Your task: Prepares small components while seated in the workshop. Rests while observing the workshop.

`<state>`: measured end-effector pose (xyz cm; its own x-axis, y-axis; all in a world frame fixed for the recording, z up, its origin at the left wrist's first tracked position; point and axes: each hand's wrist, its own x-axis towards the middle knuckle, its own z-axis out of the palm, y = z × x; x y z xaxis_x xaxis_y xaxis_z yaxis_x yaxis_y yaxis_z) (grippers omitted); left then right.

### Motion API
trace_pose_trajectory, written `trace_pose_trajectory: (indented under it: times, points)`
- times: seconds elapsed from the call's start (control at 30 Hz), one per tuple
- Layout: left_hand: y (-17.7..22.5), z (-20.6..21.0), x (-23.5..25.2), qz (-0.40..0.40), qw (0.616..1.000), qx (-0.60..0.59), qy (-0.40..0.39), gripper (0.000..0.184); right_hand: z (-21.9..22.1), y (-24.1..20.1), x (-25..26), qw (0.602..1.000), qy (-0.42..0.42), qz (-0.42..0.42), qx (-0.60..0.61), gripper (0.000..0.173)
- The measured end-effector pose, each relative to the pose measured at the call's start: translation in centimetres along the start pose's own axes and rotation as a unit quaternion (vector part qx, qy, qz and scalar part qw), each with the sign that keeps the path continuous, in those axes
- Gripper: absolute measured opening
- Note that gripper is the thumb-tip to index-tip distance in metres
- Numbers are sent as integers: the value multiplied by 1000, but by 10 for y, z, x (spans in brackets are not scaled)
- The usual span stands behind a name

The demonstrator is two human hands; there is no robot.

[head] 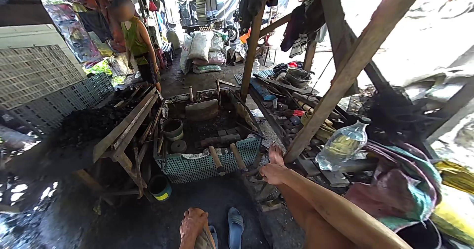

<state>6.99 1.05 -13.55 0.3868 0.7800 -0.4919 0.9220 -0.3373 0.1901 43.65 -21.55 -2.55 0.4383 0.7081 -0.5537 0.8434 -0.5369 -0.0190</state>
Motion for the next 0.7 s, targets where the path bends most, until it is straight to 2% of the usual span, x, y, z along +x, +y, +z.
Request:
trace_pose_trajectory:
  times: [0.7]
  points:
    - [-8,7,5,29,999,-37,24,98,2,2,0,1000,10,-3,9,36]
